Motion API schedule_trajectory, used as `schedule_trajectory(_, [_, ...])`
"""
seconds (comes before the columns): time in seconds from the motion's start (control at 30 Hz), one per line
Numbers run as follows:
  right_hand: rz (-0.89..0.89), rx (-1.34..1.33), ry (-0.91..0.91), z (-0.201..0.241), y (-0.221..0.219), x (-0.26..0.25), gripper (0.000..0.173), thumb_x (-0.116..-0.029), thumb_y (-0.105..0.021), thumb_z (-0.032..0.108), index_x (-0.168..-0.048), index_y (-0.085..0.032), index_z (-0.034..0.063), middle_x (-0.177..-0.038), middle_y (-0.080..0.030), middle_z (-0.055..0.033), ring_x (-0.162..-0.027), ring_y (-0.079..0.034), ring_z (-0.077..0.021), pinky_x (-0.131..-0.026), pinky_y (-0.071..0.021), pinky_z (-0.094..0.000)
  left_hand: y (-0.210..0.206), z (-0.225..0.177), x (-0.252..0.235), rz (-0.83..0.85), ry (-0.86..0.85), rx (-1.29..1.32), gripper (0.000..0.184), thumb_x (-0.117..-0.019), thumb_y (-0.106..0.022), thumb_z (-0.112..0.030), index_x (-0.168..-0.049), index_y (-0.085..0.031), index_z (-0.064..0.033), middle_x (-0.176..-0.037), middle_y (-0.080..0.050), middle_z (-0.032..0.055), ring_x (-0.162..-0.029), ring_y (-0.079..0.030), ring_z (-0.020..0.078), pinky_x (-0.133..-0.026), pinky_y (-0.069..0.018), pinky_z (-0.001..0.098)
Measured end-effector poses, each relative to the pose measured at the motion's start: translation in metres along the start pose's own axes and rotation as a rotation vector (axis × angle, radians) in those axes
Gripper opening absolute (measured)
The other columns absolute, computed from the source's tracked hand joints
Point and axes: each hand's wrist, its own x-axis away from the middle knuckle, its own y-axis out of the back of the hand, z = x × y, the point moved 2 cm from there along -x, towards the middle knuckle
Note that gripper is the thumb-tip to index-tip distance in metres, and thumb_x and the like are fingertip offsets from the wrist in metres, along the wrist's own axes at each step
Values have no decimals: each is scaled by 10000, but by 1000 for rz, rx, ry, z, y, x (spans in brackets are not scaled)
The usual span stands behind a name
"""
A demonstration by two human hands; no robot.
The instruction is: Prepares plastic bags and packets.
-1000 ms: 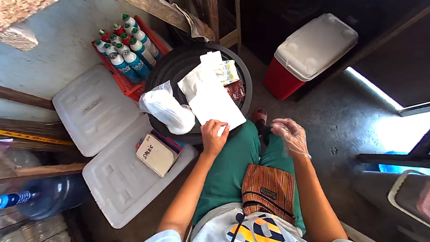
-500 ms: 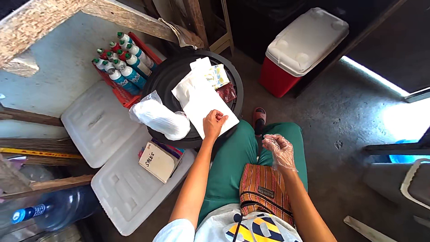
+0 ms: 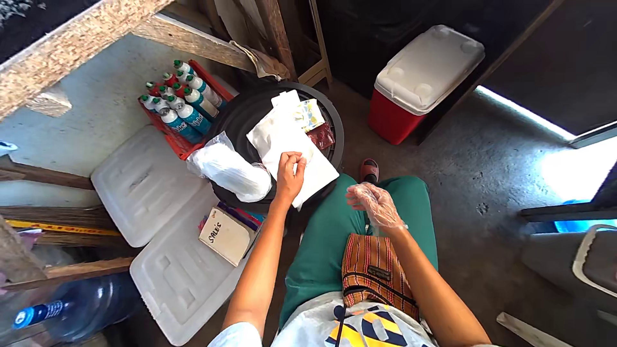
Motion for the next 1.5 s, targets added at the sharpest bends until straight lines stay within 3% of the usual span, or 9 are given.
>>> schedule_trajectory(0.17, [247, -297, -334, 12, -46, -35, 686, -1103, -128, 516, -1490, -412, 25, -1209, -640, -164, -1021, -662, -224, -854, -561, -401, 33, -76, 49, 376, -99, -64, 259, -1016, -584, -153, -947, -687, 74, -1244, -663, 189, -1162, -644, 266, -1018, -512, 442])
schedule_trajectory(0.27, [191, -352, -274, 12, -68, -38, 302, -1094, -458, 271, -1264, -561, 45, -952, -679, -38, -805, -652, -76, -726, -561, -255, 20, -96, 93, 615, -111, -28, 357, -1025, -585, -227, -938, -693, 102, -1261, -662, 225, -1193, -644, 290, -1035, -500, 410])
schedule_trajectory(0.37, [89, -311, -230, 14, -74, -32, 358, -927, -675, -31, -1262, -552, 1, -952, -666, -60, -782, -639, -90, -721, -559, -263, 19, -107, 123, 737, -154, 128, 350, -1013, -612, -242, -958, -697, 92, -1303, -638, 246, -1233, -629, 299, -1059, -489, 399])
schedule_trajectory(0.53, [258, -216, 50, 37, -53, 0, 316, -914, -662, -30, -1224, -623, 14, -897, -716, -9, -743, -669, -49, -698, -584, -226, 67, -85, 111, 62, 51, 340, 221, -964, -641, -162, -1077, -665, 27, -1069, -714, 67, -955, -695, 104, -853, -593, 306])
schedule_trajectory(0.63, [351, -40, 283, 56, -52, 17, 432, -887, -666, -47, -1314, -609, -18, -990, -731, -56, -803, -682, -58, -755, -592, -237, 82, -87, 96, -50, 148, 308, 721, -924, -684, -293, -1507, -352, -29, -1408, -542, 101, -1172, -601, 113, -931, -541, 292])
schedule_trajectory(0.73, [236, 286, 453, 72, -60, 34, 317, -918, -688, 54, -1227, -681, -18, -940, -734, -97, -811, -685, -108, -787, -578, -300, 67, -104, 99, -11, 185, 448, 1039, -828, -763, -462, -1604, -191, -78, -1499, -481, 60, -1261, -539, 62, -1028, -491, 269])
schedule_trajectory(0.93, [3, 277, 650, 74, -61, 59, 158, -918, -681, 99, -1010, -722, -22, -855, -726, -79, -779, -690, -85, -753, -579, -278, 51, -123, 105, -326, 265, 813, 170, -978, -616, -15, -1134, -652, -74, -962, -745, -30, -887, -715, 64, -831, -609, 282])
schedule_trajectory(1.27, [-120, 120, 777, 102, -62, 78, 398, -882, -770, 218, -1184, -713, -37, -1131, -739, -116, -1063, -691, -98, -966, -554, -268, 61, -146, 106, -401, 24, 802, 221, -941, -539, 78, -907, -698, -72, -804, -749, -62, -764, -717, 37, -759, -613, 234])
schedule_trajectory(1.5, [-202, 112, 888, 97, -58, 76, 175, -940, -655, 102, -877, -737, -40, -824, -724, -42, -804, -667, 14, -788, -548, -166, 55, -148, 106, -436, 7, 821, 202, -953, -494, 65, -956, -612, -98, -768, -700, -107, -722, -681, -2, -729, -598, 207])
